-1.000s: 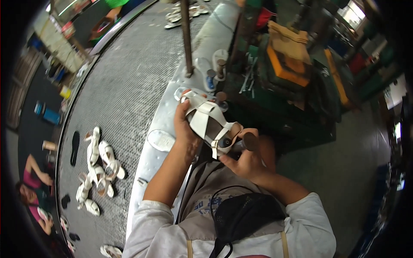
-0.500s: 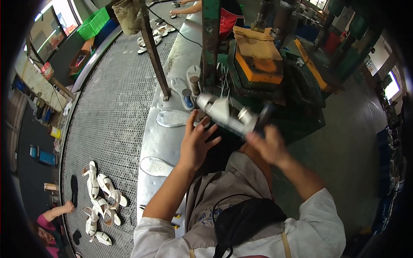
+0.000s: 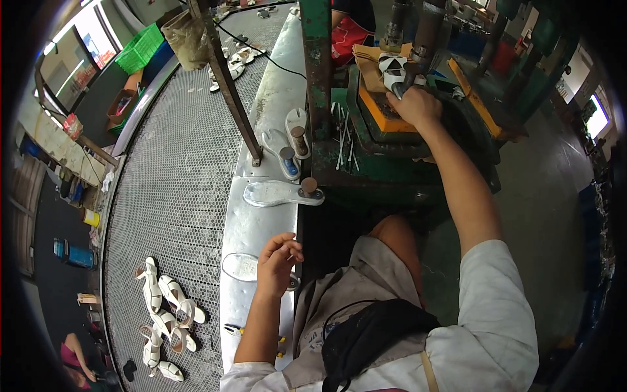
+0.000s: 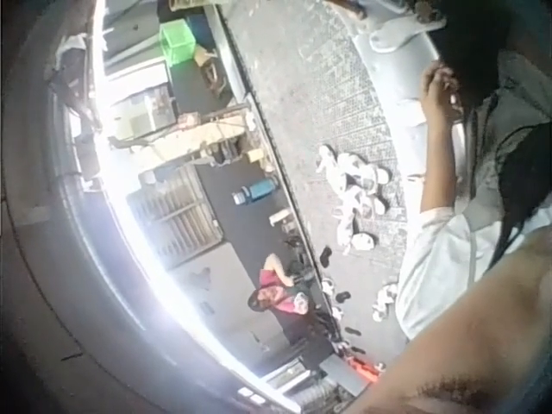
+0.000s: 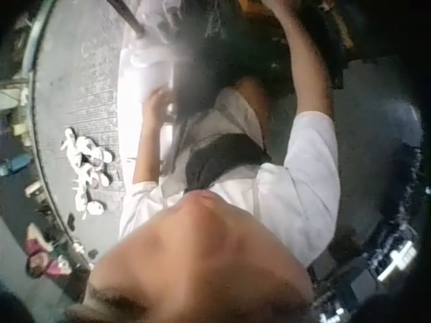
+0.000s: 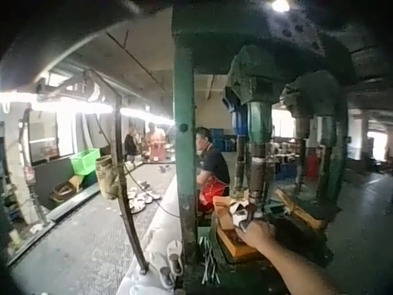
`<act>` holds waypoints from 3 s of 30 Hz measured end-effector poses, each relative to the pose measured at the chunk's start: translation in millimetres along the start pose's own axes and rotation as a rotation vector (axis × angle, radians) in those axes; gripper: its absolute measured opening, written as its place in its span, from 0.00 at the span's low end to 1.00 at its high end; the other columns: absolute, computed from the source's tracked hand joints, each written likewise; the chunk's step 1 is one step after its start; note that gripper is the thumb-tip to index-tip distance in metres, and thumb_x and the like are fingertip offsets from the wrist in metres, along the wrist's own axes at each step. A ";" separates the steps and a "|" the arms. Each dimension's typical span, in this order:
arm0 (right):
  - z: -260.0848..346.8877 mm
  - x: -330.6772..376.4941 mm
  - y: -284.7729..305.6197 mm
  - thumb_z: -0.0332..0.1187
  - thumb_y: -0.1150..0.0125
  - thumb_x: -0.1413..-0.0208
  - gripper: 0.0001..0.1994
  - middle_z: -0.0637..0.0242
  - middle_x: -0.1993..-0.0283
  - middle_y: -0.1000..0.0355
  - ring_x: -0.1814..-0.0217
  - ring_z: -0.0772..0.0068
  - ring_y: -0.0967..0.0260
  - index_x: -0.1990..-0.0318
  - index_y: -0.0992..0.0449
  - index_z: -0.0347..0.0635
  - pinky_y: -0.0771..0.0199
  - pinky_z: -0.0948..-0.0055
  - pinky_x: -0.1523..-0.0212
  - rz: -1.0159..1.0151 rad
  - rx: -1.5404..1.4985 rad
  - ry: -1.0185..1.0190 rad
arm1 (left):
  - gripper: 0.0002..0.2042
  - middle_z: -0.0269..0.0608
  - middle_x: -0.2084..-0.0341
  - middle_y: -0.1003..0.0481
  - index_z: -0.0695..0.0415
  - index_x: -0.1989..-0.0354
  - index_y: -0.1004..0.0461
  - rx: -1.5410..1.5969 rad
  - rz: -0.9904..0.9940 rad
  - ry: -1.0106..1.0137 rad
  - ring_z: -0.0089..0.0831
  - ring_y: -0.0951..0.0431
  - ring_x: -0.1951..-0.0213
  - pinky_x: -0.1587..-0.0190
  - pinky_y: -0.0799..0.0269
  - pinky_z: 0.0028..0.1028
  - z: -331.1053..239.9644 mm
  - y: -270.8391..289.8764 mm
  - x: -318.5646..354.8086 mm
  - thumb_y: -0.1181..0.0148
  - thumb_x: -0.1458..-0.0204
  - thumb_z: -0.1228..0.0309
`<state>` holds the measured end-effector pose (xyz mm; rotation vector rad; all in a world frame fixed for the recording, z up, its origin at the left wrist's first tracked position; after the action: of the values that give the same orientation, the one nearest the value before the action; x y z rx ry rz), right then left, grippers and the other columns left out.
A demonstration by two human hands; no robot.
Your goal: The recorder is assembling sandals by attaching the upper to the sole using a press machine.
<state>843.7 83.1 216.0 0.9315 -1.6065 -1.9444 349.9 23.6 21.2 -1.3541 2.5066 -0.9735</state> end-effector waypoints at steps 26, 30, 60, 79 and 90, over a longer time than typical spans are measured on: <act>4.7 9.6 -114.4 0.58 0.54 0.22 0.37 0.35 0.33 0.35 0.33 0.32 0.33 0.25 0.38 0.30 0.30 0.44 0.34 -0.631 -0.309 0.218 | 0.45 0.75 0.23 0.50 0.75 0.22 0.54 -0.730 -1.887 -0.376 0.67 0.50 0.21 0.20 0.50 0.52 -126.7 529.5 74.2 0.36 0.42 0.67; 14.4 1.5 -115.1 0.59 0.55 0.22 0.34 0.39 0.39 0.28 0.34 0.33 0.31 0.31 0.29 0.34 0.29 0.45 0.35 -0.606 -0.130 0.210 | 0.56 0.70 0.20 0.65 0.67 0.18 0.66 -0.675 -1.917 -0.394 0.69 0.63 0.19 0.21 0.53 0.62 -160.8 538.5 83.2 0.30 0.40 0.55; 23.8 -107.0 -56.8 0.59 0.39 0.33 0.30 0.49 0.47 0.17 0.39 0.43 0.22 0.42 0.15 0.38 0.26 0.46 0.37 -0.120 -0.272 0.040 | 0.17 0.51 0.46 0.21 0.63 0.34 0.34 -0.095 -1.499 -0.779 0.38 0.16 0.51 0.51 0.18 0.32 -206.9 520.6 42.9 0.48 0.28 0.71; 114.0 162.5 -116.9 0.31 0.35 0.38 0.09 0.65 0.51 0.22 0.50 0.70 0.24 0.52 0.22 0.40 0.23 0.64 0.43 -0.171 -1.589 -0.076 | 0.29 0.51 0.35 0.26 0.52 0.27 0.36 0.433 -0.049 -0.225 0.48 0.16 0.43 0.54 0.10 0.45 -2.7 62.1 29.0 0.34 0.33 0.61; 265.5 380.4 -252.1 0.30 0.24 0.47 0.15 0.53 0.43 0.26 0.41 0.52 0.28 0.52 0.19 0.41 0.26 0.58 0.40 0.473 -1.117 0.749 | 0.18 0.56 0.46 0.22 0.61 0.31 0.36 0.546 -0.773 -0.399 0.48 0.15 0.50 0.52 0.13 0.47 -3.9 285.0 67.1 0.56 0.27 0.72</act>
<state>412.0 46.5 -85.6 0.5715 -0.1681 -1.4883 108.3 83.4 -133.2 -2.0613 1.2793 -1.2114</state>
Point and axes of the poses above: each hand's wrist, its own x-axis away from the middle knuckle, its own y-axis out of the back of the hand, z = x × y, the point moved 9 cm from there along -x, towards the middle knuckle
